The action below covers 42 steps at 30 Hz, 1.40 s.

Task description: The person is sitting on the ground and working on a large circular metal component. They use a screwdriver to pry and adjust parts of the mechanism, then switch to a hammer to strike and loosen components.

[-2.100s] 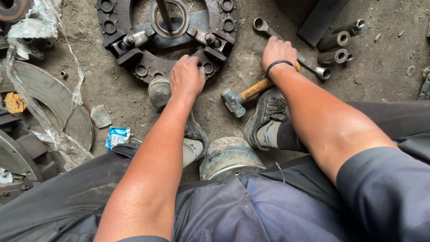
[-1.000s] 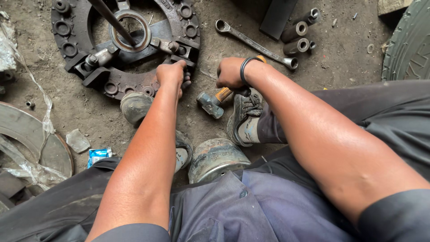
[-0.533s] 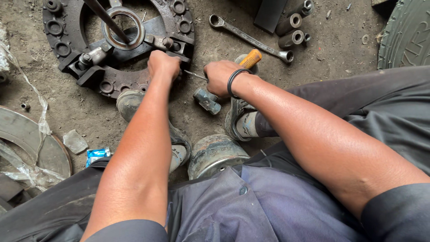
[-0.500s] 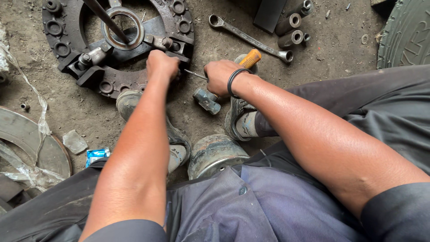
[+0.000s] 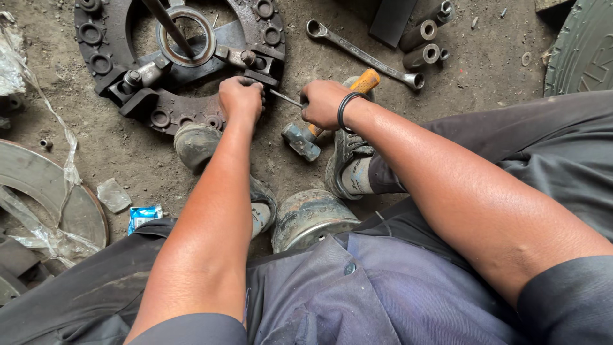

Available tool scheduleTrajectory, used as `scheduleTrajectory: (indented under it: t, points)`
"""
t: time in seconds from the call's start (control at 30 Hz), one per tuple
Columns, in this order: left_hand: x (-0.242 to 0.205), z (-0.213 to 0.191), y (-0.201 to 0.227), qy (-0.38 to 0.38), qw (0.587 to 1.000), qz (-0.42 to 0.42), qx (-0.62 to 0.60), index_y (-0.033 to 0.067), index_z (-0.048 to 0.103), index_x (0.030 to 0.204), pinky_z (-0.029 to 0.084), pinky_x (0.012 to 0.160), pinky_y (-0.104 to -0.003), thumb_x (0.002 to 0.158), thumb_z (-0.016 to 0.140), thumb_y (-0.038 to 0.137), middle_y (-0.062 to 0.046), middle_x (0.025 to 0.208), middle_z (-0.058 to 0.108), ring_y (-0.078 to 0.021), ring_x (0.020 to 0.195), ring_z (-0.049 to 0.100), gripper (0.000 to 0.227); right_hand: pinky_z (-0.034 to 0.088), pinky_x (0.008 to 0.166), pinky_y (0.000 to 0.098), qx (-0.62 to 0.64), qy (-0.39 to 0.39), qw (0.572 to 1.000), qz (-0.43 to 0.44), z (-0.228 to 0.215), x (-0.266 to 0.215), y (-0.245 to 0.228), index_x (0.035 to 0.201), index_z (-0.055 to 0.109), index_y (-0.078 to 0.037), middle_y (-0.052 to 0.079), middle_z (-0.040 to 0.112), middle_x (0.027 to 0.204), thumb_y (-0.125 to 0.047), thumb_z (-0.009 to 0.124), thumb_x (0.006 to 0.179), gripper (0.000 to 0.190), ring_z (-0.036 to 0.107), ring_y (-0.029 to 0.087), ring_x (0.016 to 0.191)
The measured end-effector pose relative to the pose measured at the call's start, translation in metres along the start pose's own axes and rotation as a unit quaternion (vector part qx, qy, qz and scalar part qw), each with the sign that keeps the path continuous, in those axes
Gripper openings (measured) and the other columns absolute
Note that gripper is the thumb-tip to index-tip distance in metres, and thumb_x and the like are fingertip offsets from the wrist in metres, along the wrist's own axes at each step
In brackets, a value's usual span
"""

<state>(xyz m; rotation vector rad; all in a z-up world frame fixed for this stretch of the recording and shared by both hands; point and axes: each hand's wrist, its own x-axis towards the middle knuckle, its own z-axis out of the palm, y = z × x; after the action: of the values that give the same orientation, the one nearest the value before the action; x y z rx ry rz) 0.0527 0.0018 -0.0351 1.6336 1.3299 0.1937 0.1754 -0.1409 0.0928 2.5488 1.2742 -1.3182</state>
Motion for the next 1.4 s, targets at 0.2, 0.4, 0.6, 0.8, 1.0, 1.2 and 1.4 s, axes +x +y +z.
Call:
scheduleTrajectory:
  t: [0.2, 0.4, 0.6, 0.8, 1.0, 1.2, 1.4]
  points:
    - [0.000, 0.010, 0.002, -0.049, 0.948, -0.190, -0.250, 0.0024, 0.067, 0.082, 0.057, 0.046, -0.029, 0.085, 0.070, 0.003, -0.006, 0.069, 0.070, -0.0141, 0.054, 0.067, 0.005, 0.055, 0.091, 0.0443, -0.032, -0.003, 0.999, 0.004, -0.001, -0.003, -0.005, 0.109, 0.074, -0.004, 0.020, 0.074, 0.099, -0.021, 0.065, 0.085, 0.031, 0.072, 0.036, 0.097]
    - [0.004, 0.013, -0.001, -0.035, 0.955, -0.175, -0.236, 0.0016, 0.063, 0.077, 0.056, 0.045, -0.029, 0.083, 0.071, 0.003, -0.007, 0.068, 0.067, -0.0146, 0.051, 0.065, 0.011, 0.055, 0.090, 0.0441, -0.021, -0.006, 1.000, 0.003, -0.003, -0.003, -0.007, 0.112, 0.072, -0.006, 0.019, 0.075, 0.097, -0.021, 0.065, 0.085, 0.032, 0.073, 0.034, 0.095]
    - [-0.004, 0.012, 0.008, 0.021, 0.993, -0.103, -0.056, 0.0005, 0.071, 0.077, 0.055, 0.058, -0.036, 0.079, 0.077, 0.014, -0.012, 0.073, 0.073, -0.0217, 0.060, 0.069, 0.014, 0.055, 0.089, 0.0457, -0.055, -0.008, 0.998, -0.014, -0.004, -0.004, -0.006, 0.108, 0.073, -0.004, 0.021, 0.074, 0.097, -0.022, 0.067, 0.085, 0.029, 0.073, 0.036, 0.094]
    - [-0.010, 0.022, 0.005, 0.089, 0.994, -0.057, 0.013, 0.0048, 0.076, 0.079, 0.056, 0.075, -0.040, 0.071, 0.080, 0.018, -0.012, 0.078, 0.075, -0.0254, 0.072, 0.072, 0.016, 0.055, 0.089, 0.0470, -0.062, -0.022, 0.998, -0.001, -0.008, -0.005, -0.010, 0.103, 0.074, -0.005, 0.020, 0.075, 0.098, -0.021, 0.066, 0.085, 0.026, 0.072, 0.036, 0.096]
    - [0.001, 0.021, -0.011, 0.010, 0.981, -0.116, -0.156, -0.0001, 0.071, 0.078, 0.054, 0.060, -0.034, 0.078, 0.075, 0.007, -0.010, 0.074, 0.074, -0.0183, 0.062, 0.068, 0.008, 0.055, 0.091, 0.0477, -0.057, -0.026, 0.998, -0.006, 0.002, 0.000, -0.005, 0.106, 0.072, -0.003, 0.022, 0.074, 0.101, -0.023, 0.068, 0.085, 0.030, 0.071, 0.038, 0.099]
    - [0.007, 0.020, -0.027, -0.044, 0.961, -0.099, -0.256, 0.0017, 0.072, 0.085, 0.056, 0.055, -0.029, 0.079, 0.072, 0.000, -0.007, 0.075, 0.074, -0.0135, 0.060, 0.068, 0.006, 0.055, 0.093, 0.0468, -0.058, -0.034, 0.998, -0.013, 0.011, 0.007, 0.002, 0.107, 0.074, -0.004, 0.022, 0.074, 0.103, -0.023, 0.068, 0.084, 0.031, 0.071, 0.038, 0.101]
    - [-0.023, 0.011, -0.008, 0.042, 0.997, 0.065, 0.002, 0.0047, 0.071, 0.091, 0.055, 0.076, -0.041, 0.077, 0.080, 0.007, -0.012, 0.087, 0.076, -0.0289, 0.079, 0.072, 0.017, 0.054, 0.094, 0.0472, -0.068, -0.038, 0.997, -0.006, 0.010, 0.006, 0.001, 0.108, 0.074, -0.005, 0.021, 0.074, 0.106, -0.023, 0.067, 0.084, 0.030, 0.070, 0.038, 0.104]
